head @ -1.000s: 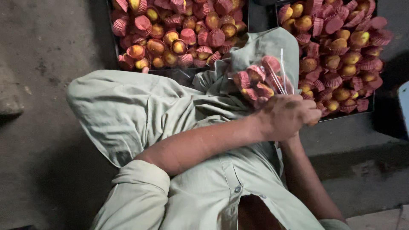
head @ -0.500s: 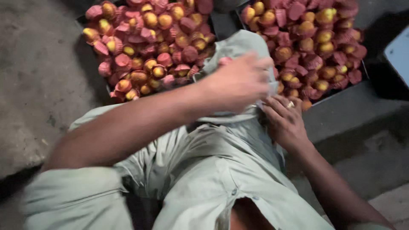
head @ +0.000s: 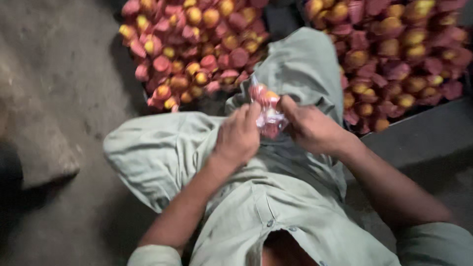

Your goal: The person sits cross-legged on the floor and repeatedly places small cupcakes into clear plastic bags, then ties the bags shut. The person sets the finished bags aside and continues the process with more cupcakes from nearby trays.

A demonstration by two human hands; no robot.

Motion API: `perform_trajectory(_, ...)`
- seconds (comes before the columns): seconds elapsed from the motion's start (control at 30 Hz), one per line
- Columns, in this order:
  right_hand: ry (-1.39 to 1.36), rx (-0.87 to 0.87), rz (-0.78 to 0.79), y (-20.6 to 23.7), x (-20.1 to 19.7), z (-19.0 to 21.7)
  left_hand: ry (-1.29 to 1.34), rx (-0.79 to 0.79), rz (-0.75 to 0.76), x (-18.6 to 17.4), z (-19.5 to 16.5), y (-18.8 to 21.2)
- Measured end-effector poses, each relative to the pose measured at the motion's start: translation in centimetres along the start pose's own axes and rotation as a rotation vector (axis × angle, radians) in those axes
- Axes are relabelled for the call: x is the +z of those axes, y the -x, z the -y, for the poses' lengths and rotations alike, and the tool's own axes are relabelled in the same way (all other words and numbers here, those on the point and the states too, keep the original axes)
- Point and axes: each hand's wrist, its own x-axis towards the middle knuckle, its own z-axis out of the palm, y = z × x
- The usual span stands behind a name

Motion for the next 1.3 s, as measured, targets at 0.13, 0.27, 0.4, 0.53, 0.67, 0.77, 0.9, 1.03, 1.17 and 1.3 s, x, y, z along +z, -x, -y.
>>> perform_trajectory(0.13, -0.531, -0.038, 0.432, -2.0, 1.7, 1.1, -0.025, -0.331, 0.11, 0.3, -0.1, 6.8)
perform_trajectory(0.27, -1.441, 0.2, 0.844, -2.3, 3.3, 2.3, 0.565, -0.486, 0.246, 0.1, 2.4, 11.2)
perform_trajectory(0.4, -1.483, 0.427, 0.285, -0.7, 4.8, 4.4, 1.573, -0.821, 0.223, 0.0, 4.5, 11.3)
perform_trajectory(0.53, -1.246, 0.065, -0.124, -1.0, 5.5, 4.8, 1.167, -0.751, 0.212, 1.5, 4.7, 5.2)
perform_trajectory(0.67, 0.138, -0.324, -0.528, -2.5, 5.9, 3.4, 0.122, -0.394, 0.042, 2.5, 2.0, -0.3)
perform_trajectory(0.77, 0.248, -0.218, -0.549, -2.2, 5.5, 1.9, -0.36, -0.068, -0.146, 3.0, -1.2, -2.5)
perform_trajectory(0.9, 0.01, -0.124, -0.625, -0.4, 3.9, -0.8, -0.148, 0.12, 0.044, 4.9, -3.3, -4.2)
perform_trajectory(1.03, -0.524, 0.076, -0.789, 1.3, 2.6, -4.6, -0.075, 0.245, -0.033, 7.4, -1.5, -5.5)
perform_trajectory(1.17, -0.971, 0.172, -0.935, 1.5, 2.4, -7.9, -0.048, 0.273, 0.034, 9.0, 0.3, -5.8)
perform_trajectory(1.3, -0.812, 0.203, -0.987, 1.0, 2.5, -8.6, -0.032, 0.254, 0.07, 9.3, 0.5, -5.7)
